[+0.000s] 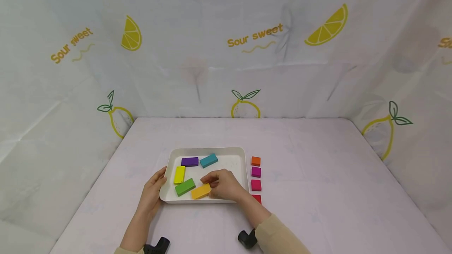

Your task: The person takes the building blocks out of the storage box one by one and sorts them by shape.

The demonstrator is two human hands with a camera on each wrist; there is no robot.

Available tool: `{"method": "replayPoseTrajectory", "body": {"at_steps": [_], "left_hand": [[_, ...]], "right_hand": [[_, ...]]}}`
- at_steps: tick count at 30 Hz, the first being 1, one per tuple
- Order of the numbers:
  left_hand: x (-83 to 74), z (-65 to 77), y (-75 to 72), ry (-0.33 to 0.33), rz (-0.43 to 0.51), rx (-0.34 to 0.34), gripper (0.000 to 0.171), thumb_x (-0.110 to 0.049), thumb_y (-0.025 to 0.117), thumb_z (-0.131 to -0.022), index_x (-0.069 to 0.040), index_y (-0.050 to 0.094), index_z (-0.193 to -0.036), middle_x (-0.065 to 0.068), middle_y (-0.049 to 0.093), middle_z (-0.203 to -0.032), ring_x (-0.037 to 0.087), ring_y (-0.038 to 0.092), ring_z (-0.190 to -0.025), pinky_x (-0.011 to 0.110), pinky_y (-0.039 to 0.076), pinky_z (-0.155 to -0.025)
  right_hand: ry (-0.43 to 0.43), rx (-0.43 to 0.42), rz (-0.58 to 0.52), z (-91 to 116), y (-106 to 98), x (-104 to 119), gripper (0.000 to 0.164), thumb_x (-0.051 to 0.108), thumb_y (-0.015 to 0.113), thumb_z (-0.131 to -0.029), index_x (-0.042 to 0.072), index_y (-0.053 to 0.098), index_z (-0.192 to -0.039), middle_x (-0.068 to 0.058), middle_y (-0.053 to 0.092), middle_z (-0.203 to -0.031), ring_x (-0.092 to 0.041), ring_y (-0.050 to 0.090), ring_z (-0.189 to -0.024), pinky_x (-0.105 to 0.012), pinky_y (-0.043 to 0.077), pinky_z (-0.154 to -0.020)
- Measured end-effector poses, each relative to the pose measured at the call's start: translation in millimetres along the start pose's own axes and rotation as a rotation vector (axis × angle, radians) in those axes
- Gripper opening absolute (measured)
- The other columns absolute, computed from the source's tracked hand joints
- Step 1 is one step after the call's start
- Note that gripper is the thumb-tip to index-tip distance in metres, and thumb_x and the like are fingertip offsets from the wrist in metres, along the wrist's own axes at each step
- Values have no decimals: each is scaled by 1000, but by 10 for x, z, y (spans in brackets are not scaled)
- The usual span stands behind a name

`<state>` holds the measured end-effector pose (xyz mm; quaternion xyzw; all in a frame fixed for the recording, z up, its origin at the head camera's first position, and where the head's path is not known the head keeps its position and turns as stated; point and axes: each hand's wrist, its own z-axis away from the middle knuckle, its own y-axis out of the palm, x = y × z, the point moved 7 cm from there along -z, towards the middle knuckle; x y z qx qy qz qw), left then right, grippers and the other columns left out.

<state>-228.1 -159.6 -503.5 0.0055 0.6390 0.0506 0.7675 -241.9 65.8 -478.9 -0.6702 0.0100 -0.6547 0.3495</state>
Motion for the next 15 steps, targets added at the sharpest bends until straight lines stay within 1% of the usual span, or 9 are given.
{"method": "replayPoseTrajectory", "body": {"at_steps": [4,8,12,15], "left_hand": [[4,1,0,-2,3,-2,50,-8,35,-105,-1,29,-154,22,27,-162,35,28,-151,49,29,-122],[0,-4,-4,1,2,-1,50,-8,35,-105,0,29,-153,23,28,-161,35,28,-151,48,30,-122],[-1,-6,-3,2,-6,-5,50,-8,35,-104,0,29,-153,23,28,-161,36,28,-151,50,29,-122],[-5,-9,-1,-1,-8,-7,50,-7,35,-105,0,29,-153,23,28,-161,36,28,-151,49,30,-121]], "right_hand": [[-27,-25,28,25,-55,34,39,-5,73,-79,10,73,-115,-5,74,-114,-23,68,-107,-36,59,-93],[-41,-52,32,39,-138,56,37,-4,71,-82,10,73,-116,-5,74,-115,-25,66,-111,-36,58,-95],[-26,-81,-24,77,-270,53,37,-2,73,-83,7,71,-118,-9,72,-118,-28,67,-114,-35,59,-94],[-9,-114,-85,136,-434,41,39,-2,74,-82,5,70,-120,-10,71,-121,-30,66,-117,-33,59,-93]]}}
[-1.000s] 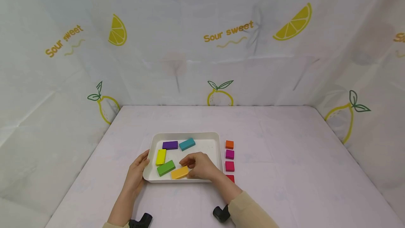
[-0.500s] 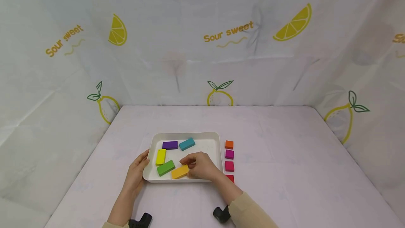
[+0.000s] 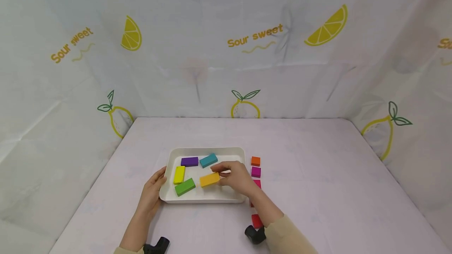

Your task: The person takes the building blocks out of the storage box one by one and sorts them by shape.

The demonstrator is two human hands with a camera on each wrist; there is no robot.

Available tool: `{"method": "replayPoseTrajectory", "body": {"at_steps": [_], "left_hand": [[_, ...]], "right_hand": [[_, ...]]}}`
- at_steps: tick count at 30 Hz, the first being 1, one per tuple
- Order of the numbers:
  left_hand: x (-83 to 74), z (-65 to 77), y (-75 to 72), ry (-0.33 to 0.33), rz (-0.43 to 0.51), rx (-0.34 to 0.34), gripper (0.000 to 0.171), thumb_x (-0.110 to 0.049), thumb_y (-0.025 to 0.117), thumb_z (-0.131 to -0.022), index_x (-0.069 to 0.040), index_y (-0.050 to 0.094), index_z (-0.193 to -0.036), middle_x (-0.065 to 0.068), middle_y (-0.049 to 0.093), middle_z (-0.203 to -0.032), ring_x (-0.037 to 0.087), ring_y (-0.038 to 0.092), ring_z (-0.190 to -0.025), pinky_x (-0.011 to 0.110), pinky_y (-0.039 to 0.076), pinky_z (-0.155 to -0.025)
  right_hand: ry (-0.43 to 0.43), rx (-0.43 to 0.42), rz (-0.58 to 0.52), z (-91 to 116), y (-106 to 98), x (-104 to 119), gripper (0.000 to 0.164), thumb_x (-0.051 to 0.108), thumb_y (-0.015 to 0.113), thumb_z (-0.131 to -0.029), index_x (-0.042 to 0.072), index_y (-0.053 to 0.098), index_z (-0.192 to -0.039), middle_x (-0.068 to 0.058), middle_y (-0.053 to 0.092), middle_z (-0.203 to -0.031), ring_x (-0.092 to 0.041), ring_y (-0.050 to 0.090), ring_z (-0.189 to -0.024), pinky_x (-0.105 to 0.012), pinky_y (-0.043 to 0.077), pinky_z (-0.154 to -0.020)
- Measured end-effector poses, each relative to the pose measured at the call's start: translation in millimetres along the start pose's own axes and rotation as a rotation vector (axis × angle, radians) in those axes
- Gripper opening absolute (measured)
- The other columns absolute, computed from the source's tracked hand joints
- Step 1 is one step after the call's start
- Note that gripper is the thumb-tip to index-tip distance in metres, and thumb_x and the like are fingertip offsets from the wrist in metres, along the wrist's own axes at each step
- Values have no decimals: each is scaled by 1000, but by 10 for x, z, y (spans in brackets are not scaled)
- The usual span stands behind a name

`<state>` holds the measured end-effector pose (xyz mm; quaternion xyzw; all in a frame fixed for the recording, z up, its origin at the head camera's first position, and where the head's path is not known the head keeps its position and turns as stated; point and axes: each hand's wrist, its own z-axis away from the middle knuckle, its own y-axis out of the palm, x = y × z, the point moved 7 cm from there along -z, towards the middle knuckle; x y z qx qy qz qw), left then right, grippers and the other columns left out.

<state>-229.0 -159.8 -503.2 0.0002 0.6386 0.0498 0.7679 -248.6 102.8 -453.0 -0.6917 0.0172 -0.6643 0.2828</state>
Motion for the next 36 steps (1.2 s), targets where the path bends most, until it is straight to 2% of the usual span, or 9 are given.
{"method": "replayPoseTrajectory", "body": {"at_steps": [9,14,19,22,27,33,36], "left_hand": [[-25,1,4,1,20,4,50,-7,35,-105,0,28,-154,24,26,-161,37,27,-151,49,28,-123],[-6,-7,-8,-10,7,-9,50,-7,35,-104,0,30,-153,23,28,-161,37,27,-151,49,29,-122],[26,7,-9,-22,-10,-13,49,-7,35,-104,-2,31,-153,22,31,-160,35,31,-150,49,30,-122],[25,5,-6,-14,-13,-11,49,-8,35,-104,-2,31,-153,21,31,-160,34,31,-150,48,31,-122],[12,7,-5,0,-17,-10,49,-9,36,-105,-1,32,-152,23,31,-160,36,32,-149,45,35,-120],[5,13,-8,0,-15,-5,49,-9,36,-105,-1,32,-153,23,31,-160,36,31,-150,42,35,-120],[17,16,-11,-14,-15,-12,49,-9,36,-104,-2,33,-152,21,32,-160,34,33,-149,40,38,-119]], "right_hand": [[23,-182,-30,165,-821,-57,41,3,72,-86,8,65,-127,-13,64,-134,-33,61,-126,-29,57,-94],[29,-269,28,256,-1216,-253,43,7,69,-90,8,62,-132,-14,63,-136,-33,60,-127,-27,55,-96],[71,-342,104,370,-1487,-490,46,11,71,-89,7,61,-134,-15,62,-137,-33,58,-127,-15,54,-93],[100,-369,125,429,-1603,-610,47,13,71,-90,6,59,-135,-16,61,-139,-34,56,-129,-8,53,-89],[147,-373,140,501,-1700,-803,48,12,70,-91,6,58,-137,-18,59,-141,-34,53,-131,-6,52,-88],[204,-363,148,530,-1726,-1023,50,11,73,-88,7,59,-136,-17,60,-140,-16,59,-122,-3,50,-86],[221,-350,143,517,-1706,-1099,51,11,73,-87,7,59,-136,-19,60,-140,-20,60,-122,-4,51,-86]]}}
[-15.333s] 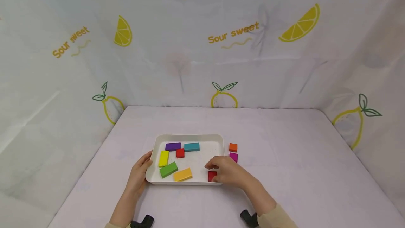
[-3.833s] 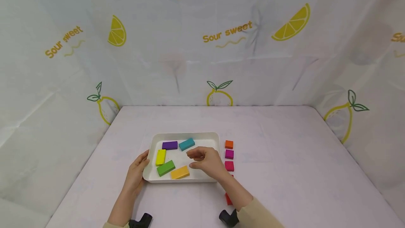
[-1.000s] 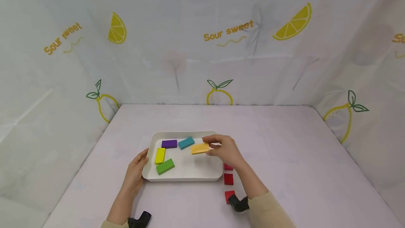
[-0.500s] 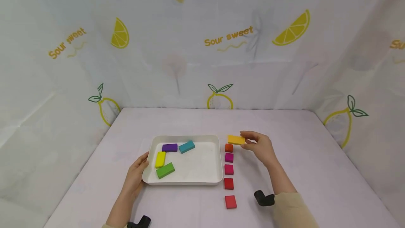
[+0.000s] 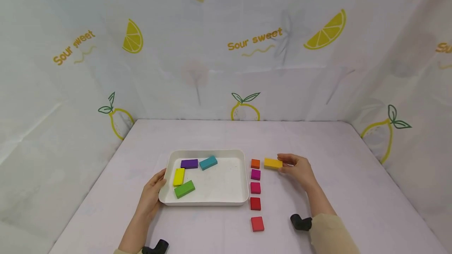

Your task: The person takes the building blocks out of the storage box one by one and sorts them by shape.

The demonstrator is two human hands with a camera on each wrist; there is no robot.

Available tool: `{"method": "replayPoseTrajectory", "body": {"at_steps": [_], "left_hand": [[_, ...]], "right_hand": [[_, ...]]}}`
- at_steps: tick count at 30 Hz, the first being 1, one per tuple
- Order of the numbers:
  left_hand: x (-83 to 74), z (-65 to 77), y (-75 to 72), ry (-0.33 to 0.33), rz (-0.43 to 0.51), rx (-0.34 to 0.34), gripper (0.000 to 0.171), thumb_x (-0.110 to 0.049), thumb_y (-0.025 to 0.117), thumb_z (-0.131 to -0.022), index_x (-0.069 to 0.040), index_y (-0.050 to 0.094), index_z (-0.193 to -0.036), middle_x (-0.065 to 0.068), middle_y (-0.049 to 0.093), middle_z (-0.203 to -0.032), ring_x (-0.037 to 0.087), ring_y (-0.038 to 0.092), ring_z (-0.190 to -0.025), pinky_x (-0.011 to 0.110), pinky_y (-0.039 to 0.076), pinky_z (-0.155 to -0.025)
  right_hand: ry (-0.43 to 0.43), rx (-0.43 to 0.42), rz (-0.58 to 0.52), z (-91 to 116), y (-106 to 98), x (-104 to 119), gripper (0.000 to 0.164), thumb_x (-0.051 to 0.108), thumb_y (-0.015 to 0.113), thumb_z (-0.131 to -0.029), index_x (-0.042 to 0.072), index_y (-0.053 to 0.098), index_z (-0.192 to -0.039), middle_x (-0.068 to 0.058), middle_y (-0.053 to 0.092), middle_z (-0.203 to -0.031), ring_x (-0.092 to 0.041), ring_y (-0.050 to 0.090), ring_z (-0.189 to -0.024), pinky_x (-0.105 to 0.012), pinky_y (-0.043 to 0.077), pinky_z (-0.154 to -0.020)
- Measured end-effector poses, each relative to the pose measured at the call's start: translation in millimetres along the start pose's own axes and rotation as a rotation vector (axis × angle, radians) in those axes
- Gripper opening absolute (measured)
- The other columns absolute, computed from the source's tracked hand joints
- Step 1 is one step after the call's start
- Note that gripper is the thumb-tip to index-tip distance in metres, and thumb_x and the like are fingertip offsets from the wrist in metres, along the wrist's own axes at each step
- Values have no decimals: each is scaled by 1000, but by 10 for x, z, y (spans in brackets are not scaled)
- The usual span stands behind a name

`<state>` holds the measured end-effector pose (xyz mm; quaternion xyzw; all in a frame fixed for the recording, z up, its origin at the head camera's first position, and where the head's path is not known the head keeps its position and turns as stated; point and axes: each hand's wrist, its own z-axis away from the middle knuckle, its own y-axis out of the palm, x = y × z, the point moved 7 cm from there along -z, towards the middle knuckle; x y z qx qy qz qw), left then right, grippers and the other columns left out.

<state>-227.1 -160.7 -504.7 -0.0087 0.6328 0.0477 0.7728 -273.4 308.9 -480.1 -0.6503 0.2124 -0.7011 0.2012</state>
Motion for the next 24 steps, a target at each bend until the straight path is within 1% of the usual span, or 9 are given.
{"method": "replayPoseTrajectory", "body": {"at_steps": [2,4,9,11,13,14,19,21,24], "left_hand": [[4,-1,2,0,0,0,49,-9,36,-104,-2,33,-152,22,32,-160,35,34,-148,40,40,-118],[7,-1,1,-1,0,-2,49,-9,37,-104,-2,33,-152,22,33,-159,35,34,-148,39,41,-117],[-5,3,2,8,11,4,49,-9,36,-105,-1,32,-153,23,32,-159,36,34,-148,42,38,-119],[-8,3,5,8,18,9,49,-9,36,-105,-1,31,-153,23,31,-160,36,33,-148,44,36,-120],[-10,3,5,6,21,11,49,-9,36,-105,-2,30,-153,22,30,-160,35,32,-149,44,35,-120],[-8,1,3,3,21,11,49,-9,36,-105,-2,30,-153,22,30,-161,35,32,-149,42,37,-120],[-5,-1,5,2,25,17,50,-9,36,-105,-2,30,-154,21,28,-161,34,31,-150,44,35,-120],[-9,1,7,9,27,19,50,-9,36,-105,-1,29,-154,23,28,-161,36,30,-150,49,31,-122],[-10,0,5,6,24,12,50,-8,35,-105,-1,30,-154,23,28,-161,36,30,-150,49,30,-122]], "right_hand": [[9,3,0,-10,26,-28,51,10,73,-87,7,59,-136,-20,60,-140,-29,58,-125,-7,53,-87],[14,6,4,-21,52,-44,51,9,72,-88,7,58,-137,-21,59,-140,-34,56,-129,-11,54,-90],[26,7,25,-51,100,-61,50,9,70,-89,8,57,-138,-20,59,-140,-36,56,-128,-23,56,-96],[25,9,31,-59,115,-60,50,9,70,-89,7,57,-138,-20,59,-140,-36,57,-127,-26,56,-97],[22,10,36,-64,125,-56,50,9,71,-89,7,58,-137,-20,59,-139,-35,58,-126,-26,57,-96],[19,10,37,-66,130,-55,50,9,71,-89,7,58,-136,-21,59,-139,-35,58,-125,-25,57,-95],[9,14,23,-67,143,-58,49,7,72,-88,5,59,-135,-21,59,-139,-34,58,-125,-16,56,-91],[4,17,18,-64,146,-59,50,7,72,-88,5,58,-136,-21,59,-139,-35,58,-126,-15,56,-91],[1,18,14,-54,143,-45,51,8,73,-87,5,58,-136,-21,59,-139,-34,58,-125,-13,55,-90]]}}
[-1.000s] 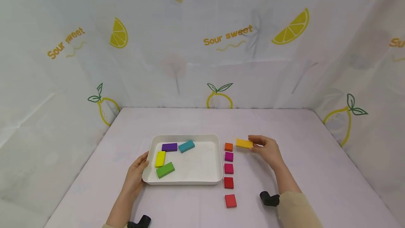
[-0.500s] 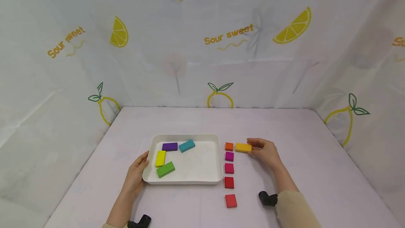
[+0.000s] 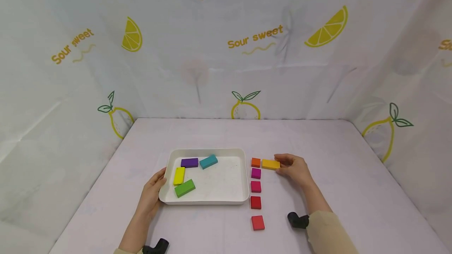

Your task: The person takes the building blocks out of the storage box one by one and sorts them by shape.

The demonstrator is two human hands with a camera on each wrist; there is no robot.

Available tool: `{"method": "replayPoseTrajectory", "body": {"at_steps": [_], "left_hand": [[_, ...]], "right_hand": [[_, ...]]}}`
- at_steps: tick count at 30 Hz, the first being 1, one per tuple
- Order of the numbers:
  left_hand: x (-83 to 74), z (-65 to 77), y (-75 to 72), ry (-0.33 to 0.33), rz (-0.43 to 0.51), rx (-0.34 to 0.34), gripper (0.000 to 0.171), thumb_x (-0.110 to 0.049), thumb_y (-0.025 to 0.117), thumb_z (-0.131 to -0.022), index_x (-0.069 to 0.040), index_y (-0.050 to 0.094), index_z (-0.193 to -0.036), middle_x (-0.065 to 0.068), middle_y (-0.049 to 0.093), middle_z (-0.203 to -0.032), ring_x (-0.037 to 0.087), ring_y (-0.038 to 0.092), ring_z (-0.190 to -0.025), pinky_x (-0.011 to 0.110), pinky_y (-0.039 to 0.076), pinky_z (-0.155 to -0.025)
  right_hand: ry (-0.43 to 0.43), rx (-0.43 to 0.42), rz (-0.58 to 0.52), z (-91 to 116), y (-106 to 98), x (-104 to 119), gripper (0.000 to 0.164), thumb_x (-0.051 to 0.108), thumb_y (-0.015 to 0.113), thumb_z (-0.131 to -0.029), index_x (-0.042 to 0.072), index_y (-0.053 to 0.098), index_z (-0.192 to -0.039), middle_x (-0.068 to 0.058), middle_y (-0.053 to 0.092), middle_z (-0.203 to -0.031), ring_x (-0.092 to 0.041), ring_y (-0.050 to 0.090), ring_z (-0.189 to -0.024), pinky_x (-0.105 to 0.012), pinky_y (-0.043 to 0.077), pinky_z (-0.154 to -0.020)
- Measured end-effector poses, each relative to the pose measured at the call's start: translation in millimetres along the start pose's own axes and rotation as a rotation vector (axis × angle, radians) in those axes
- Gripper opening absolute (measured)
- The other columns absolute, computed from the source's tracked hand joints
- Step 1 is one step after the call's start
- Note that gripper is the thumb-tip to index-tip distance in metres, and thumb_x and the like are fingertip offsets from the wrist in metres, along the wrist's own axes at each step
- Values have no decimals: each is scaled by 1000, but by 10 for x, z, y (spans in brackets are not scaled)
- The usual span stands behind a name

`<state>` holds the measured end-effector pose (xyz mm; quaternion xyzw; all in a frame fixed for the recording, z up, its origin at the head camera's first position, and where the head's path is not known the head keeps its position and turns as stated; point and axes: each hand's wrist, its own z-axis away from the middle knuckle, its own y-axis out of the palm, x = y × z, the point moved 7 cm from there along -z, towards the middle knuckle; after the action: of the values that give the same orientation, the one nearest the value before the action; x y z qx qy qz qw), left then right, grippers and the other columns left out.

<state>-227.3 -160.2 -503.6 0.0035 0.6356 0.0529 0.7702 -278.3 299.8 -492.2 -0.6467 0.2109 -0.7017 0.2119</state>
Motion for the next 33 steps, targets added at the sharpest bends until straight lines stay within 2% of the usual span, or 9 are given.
{"method": "replayPoseTrajectory", "body": {"at_steps": [5,10,14,17,21,25,29,33], "left_hand": [[-2,4,2,0,5,3,50,-8,35,-105,-1,29,-154,23,27,-161,36,28,-151,50,29,-122],[-4,1,2,5,5,7,50,-9,35,-105,-1,29,-154,23,27,-161,36,29,-150,48,31,-121],[-1,-5,5,-3,6,6,50,-10,35,-105,-3,29,-154,21,27,-162,35,29,-150,47,31,-121],[3,-8,4,-10,7,3,50,-9,35,-105,-3,30,-154,21,27,-162,35,29,-150,48,30,-121],[-4,-8,0,-9,11,2,50,-9,35,-105,-2,29,-154,22,27,-162,36,29,-151,49,29,-122],[-13,-1,2,-10,17,5,50,-9,35,-105,-2,29,-154,23,27,-162,36,29,-150,50,29,-122],[-5,4,4,-13,11,3,50,-9,35,-105,-3,30,-154,22,28,-162,35,30,-150,50,30,-122],[10,-1,-2,-9,2,-3,49,-9,36,-105,-3,31,-153,22,29,-161,36,31,-149,50,31,-121]], "right_hand": [[-3,-17,10,22,-37,75,52,11,74,-85,5,59,-135,-22,60,-138,-36,59,-123,-12,55,-88],[-22,-33,11,10,-76,204,50,11,71,-87,6,59,-135,-21,60,-138,-37,57,-127,-18,57,-92],[-64,-32,-10,-1,-60,382,47,12,69,-90,6,58,-135,-21,60,-138,-38,57,-128,-24,55,-97],[-102,-14,-48,27,-4,587,47,11,70,-90,6,59,-135,-21,60,-137,-40,57,-128,-23,55,-96],[-163,28,-124,95,125,922,45,12,71,-89,7,61,-132,-20,62,-135,-41,58,-127,-20,56,-92],[-229,97,-219,189,310,1274,43,10,72,-88,7,63,-129,-20,62,-134,-39,61,-125,-23,58,-90],[-283,186,-295,288,558,1573,42,7,73,-86,5,64,-127,-19,63,-134,-35,62,-124,-28,58,-93],[-313,279,-340,347,858,1766,42,4,74,-85,3,64,-126,-21,63,-133,-32,62,-124,-28,56,-97]]}}
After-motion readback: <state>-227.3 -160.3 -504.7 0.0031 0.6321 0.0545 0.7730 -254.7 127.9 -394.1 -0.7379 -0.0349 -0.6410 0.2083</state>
